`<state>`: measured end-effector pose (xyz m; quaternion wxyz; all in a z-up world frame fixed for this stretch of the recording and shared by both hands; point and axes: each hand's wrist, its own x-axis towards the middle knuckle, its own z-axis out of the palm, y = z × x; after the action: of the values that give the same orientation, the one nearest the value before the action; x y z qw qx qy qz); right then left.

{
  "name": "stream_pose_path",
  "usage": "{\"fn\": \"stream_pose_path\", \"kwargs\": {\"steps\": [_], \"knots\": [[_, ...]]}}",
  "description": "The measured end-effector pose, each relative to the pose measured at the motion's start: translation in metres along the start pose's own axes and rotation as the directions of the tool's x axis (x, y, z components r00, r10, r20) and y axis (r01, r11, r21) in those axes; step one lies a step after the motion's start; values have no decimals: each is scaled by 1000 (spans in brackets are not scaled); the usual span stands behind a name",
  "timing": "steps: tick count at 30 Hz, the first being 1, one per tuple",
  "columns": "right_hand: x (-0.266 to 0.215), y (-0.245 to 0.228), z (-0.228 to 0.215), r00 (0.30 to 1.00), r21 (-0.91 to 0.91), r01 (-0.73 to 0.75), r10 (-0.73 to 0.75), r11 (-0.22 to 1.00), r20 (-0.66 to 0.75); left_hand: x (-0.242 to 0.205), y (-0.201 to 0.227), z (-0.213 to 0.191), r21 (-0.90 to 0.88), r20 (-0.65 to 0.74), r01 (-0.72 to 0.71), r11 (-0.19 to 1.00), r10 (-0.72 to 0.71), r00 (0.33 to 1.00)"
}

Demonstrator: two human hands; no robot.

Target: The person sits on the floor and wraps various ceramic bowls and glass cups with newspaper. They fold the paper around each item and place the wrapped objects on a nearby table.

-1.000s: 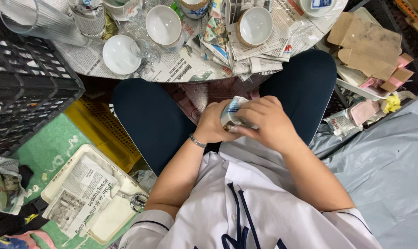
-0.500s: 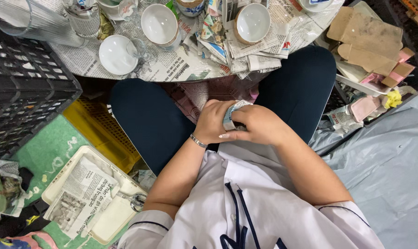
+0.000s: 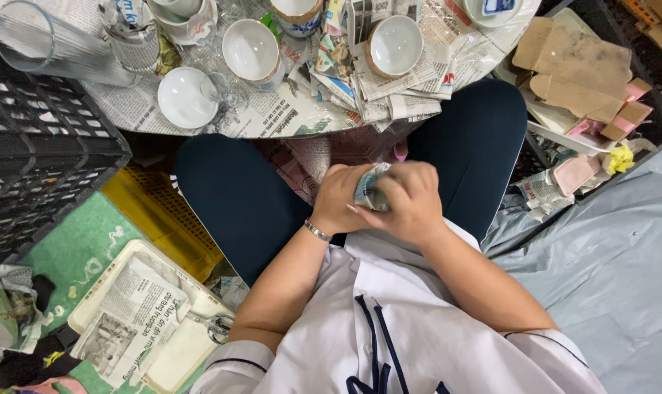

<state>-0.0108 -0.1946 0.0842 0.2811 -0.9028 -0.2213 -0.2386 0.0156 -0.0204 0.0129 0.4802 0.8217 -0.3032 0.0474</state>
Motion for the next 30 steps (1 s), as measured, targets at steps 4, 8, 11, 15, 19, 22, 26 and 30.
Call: {"fn": "stream_pose_path", "kwargs": {"steps": [4,8,11,15,19,22,26,30], "knots": [[5,11,-5,953,174,-138,83,975,292,-1,0,2,6,71,44,999,-44,996],[2,18,6,917,291,-199,73,936,393,-1,-3,0,43,103,59,997,-63,993],[-10,15,13,949,237,-172,96,956,300,-3,-1,0,31,8,-7,999,7,1000],[-12,10,22,972,87,-119,98,989,214,2,1,-2,37,22,102,994,-103,994],[-6,11,24,991,185,-101,83,978,105,2,2,-3,44,-50,77,996,-75,996],[6,14,13,996,262,-87,81,961,32,5,3,-5,-6,-77,83,997,-83,994],[15,18,-6,975,233,26,-76,972,209,4,5,-7,49,-73,90,995,-87,994],[17,21,-2,896,227,19,-117,974,428,-2,8,-3,85,-54,35,996,-31,998]]}}
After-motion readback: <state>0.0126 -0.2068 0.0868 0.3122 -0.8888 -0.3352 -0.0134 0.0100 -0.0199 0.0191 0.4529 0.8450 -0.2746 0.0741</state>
